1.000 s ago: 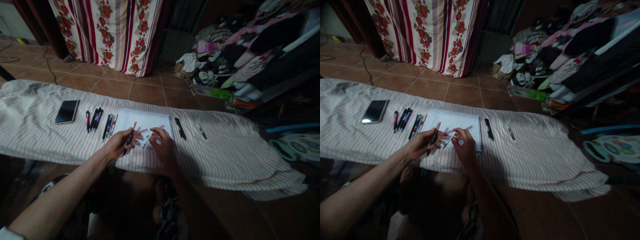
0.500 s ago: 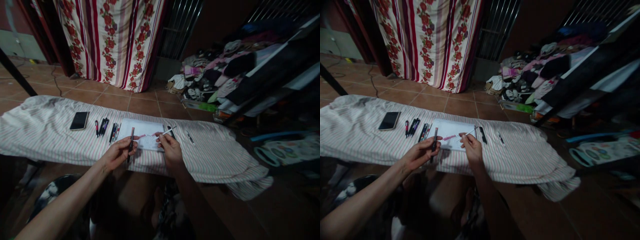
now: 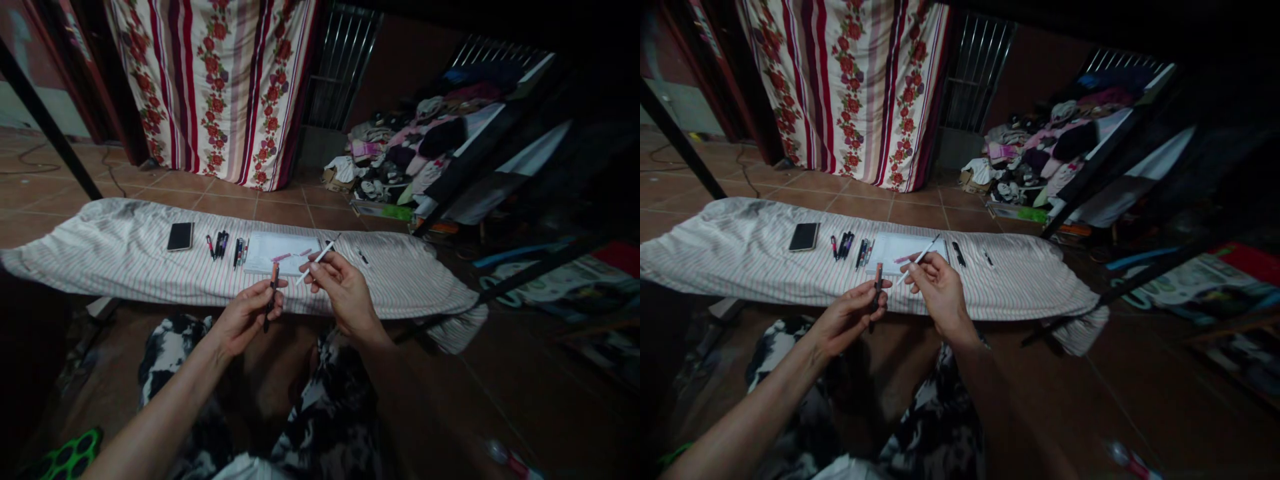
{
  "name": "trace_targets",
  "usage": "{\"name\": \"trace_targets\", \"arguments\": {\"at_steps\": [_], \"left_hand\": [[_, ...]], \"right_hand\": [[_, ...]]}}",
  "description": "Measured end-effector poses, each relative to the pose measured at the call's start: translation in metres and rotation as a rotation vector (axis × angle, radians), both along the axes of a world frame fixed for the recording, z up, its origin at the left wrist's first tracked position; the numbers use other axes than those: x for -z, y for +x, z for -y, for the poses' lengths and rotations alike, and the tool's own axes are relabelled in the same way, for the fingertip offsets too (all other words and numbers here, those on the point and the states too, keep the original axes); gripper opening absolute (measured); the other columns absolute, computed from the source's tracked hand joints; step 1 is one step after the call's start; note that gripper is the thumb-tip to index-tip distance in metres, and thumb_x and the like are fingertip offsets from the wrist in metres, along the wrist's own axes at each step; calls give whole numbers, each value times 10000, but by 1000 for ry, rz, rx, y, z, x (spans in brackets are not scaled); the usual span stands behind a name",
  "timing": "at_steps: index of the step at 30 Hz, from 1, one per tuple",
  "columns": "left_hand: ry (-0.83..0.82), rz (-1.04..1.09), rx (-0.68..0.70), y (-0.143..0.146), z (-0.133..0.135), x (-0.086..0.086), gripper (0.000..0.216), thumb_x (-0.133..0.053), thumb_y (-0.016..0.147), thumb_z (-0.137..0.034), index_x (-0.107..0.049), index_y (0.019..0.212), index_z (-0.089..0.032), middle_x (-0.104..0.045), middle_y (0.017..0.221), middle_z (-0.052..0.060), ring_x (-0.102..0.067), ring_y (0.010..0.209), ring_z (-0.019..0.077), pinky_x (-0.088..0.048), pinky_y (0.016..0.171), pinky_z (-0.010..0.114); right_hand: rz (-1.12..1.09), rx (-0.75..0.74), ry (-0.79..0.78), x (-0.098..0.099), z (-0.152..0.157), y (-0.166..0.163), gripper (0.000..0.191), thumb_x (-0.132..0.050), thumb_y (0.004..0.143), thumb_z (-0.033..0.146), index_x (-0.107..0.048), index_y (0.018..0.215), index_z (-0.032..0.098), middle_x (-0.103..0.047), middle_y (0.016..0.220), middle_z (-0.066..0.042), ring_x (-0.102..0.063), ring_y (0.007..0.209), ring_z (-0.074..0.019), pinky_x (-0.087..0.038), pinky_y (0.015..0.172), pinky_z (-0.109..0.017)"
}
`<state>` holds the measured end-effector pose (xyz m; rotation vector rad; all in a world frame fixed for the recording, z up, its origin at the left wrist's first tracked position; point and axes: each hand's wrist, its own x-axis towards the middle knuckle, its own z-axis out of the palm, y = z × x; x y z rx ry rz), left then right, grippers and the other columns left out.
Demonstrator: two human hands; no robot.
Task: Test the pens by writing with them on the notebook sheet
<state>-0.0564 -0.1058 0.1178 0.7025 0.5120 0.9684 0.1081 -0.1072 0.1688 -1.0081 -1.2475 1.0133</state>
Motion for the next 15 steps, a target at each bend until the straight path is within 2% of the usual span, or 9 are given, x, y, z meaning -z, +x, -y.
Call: {"name": "trace_targets", "arguments": {"at_steps": [6, 15], "left_hand": [[75, -83, 33, 3, 30, -6, 270, -657, 729, -263, -665, 953, -113, -564, 702, 43, -471, 591, 87, -323, 550, 210], [143, -155, 24, 3, 45, -10, 258, -644, 739, -274, -671, 949, -127, -559, 666, 29, -468, 584, 90, -296, 546, 215]], "right_hand": [[62, -14, 96, -21, 22, -5, 203, -596, 770, 352, -551, 863, 177, -672, 806, -32, -593, 615, -94, -456, 502, -207], [136, -31, 141, -30, 35, -5, 181, -587, 788, 335, -555, 879, 182, -672, 811, -26, -605, 623, -90, -479, 530, -209]]}}
